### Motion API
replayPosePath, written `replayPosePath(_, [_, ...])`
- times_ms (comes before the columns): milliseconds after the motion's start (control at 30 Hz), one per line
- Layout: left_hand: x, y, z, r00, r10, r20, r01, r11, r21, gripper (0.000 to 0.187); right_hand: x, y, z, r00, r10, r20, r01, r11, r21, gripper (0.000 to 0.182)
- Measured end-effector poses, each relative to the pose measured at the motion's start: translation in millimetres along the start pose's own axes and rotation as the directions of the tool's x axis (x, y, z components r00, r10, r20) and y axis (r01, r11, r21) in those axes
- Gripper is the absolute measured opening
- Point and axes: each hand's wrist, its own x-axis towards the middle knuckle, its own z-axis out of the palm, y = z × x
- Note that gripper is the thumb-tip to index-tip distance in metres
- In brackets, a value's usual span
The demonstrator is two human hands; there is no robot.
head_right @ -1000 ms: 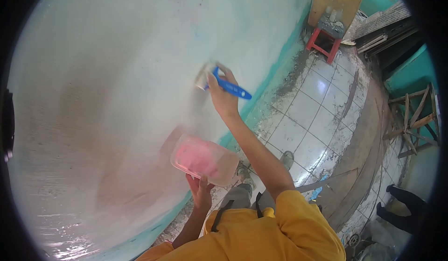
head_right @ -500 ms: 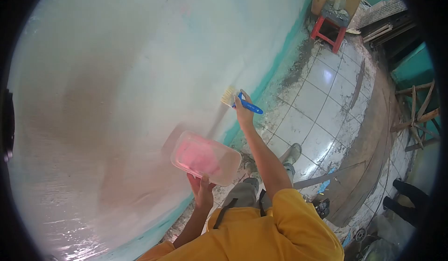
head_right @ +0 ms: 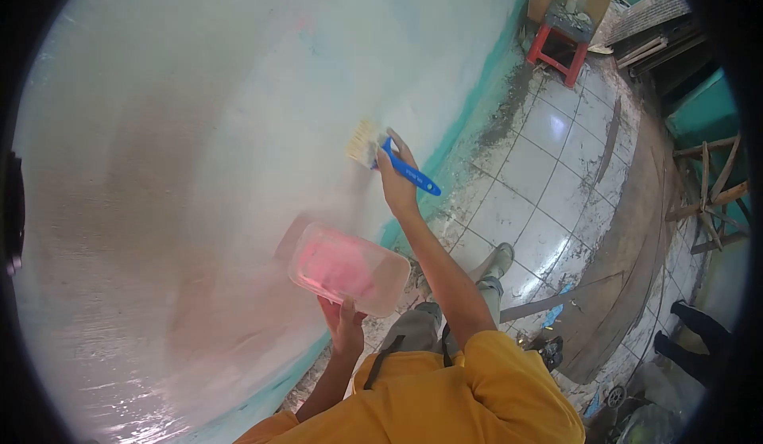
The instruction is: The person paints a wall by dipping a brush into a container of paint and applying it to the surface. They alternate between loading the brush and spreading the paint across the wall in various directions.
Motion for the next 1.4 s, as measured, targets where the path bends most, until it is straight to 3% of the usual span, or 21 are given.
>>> replayPosePath(100, [1,-3,-2,1.0,-0.003,-0.012,0.003,1.0,0.019,0.076,-7,63,-32,0.992,0.107,-0.068,-0.103,0.993,0.061,0.049])
replayPosePath(167, [1,-3,-1,1.0,-0.012,-0.015,0.013,1.0,0.019,0.076,-10,82,-50,0.984,0.132,-0.119,-0.148,0.98,-0.133,0.048])
replayPosePath(300, [3,-4,-2,0.999,-0.032,-0.002,0.032,0.999,0.027,0.076,-6,34,-24,0.986,0.089,-0.144,-0.117,0.972,-0.204,0.049])
replayPosePath(367, [4,-5,1,1.0,-0.031,-0.001,0.031,0.999,0.019,0.076,-4,-17,13,0.999,-0.032,-0.028,0.022,0.953,-0.302,0.046])
replayPosePath(400, [5,-4,2,1.0,-0.025,-0.001,0.025,1.0,0.018,0.076,-2,-34,23,0.999,-0.032,-0.03,0.022,0.953,-0.302,0.046])
replayPosePath(500, [6,-2,2,1.0,-0.023,0.008,0.023,1.0,0.019,0.077,2,-68,40,0.993,-0.104,0.051,0.105,0.994,-0.019,0.045])
replayPosePath(533, [7,-1,1,1.0,-0.022,0.006,0.022,1.0,0.02,0.077,3,-66,35,0.993,-0.102,0.052,0.103,0.994,-0.017,0.045])
replayPosePath(600, [8,0,2,1.0,-0.01,0.016,0.01,1.0,-0.005,0.077,7,-49,18,0.999,-0.033,0.012,0.033,0.999,0.027,0.046])
replayPosePath(733, [9,3,4,1.0,-0.006,0.023,0.006,1.0,-0.001,0.076,-1,47,-27,0.987,0.124,-0.102,-0.125,0.992,-0.007,0.047])
replayPosePath(867, [8,3,4,1.0,-0.021,-0.011,0.021,1.0,-0.002,0.076,-2,71,-52,0.99,0.115,-0.081,-0.124,0.985,-0.116,0.047])
replayPosePath(1067, [16,1,4,1.0,-0.003,0.024,0.003,1.0,-0.01,0.075,2,-47,23,0.996,-0.037,0.085,0.06,0.956,-0.286,0.048])
replayPosePath(1133, [17,0,4,0.999,0.013,0.029,-0.013,1.0,0.0,0.075,4,-69,35,0.979,-0.161,0.126,0.173,0.981,-0.092,0.045])
replayPosePath(1167, [18,0,4,1.0,0.01,0.028,-0.009,1.0,-0.016,0.076,3,-72,32,0.982,-0.126,0.138,0.14,0.986,-0.095,0.046])
replayPosePath(1267, [18,4,8,1.0,0.011,0.017,-0.011,0.999,-0.032,0.076,8,-30,8,0.999,-0.001,0.038,0.003,0.997,-0.071,0.047])
replayPosePath(1333, [17,2,9,1.0,0.012,0.007,-0.012,0.999,-0.035,0.076,7,25,-18,0.999,0.004,0.043,0.002,0.99,-0.141,0.048])
replayPosePath(1400, [18,-2,7,1.0,-0.005,0.003,0.005,1.0,0.015,0.072,6,68,-39,1.0,0.019,-0.02,-0.019,1.0,-0.008,0.049])
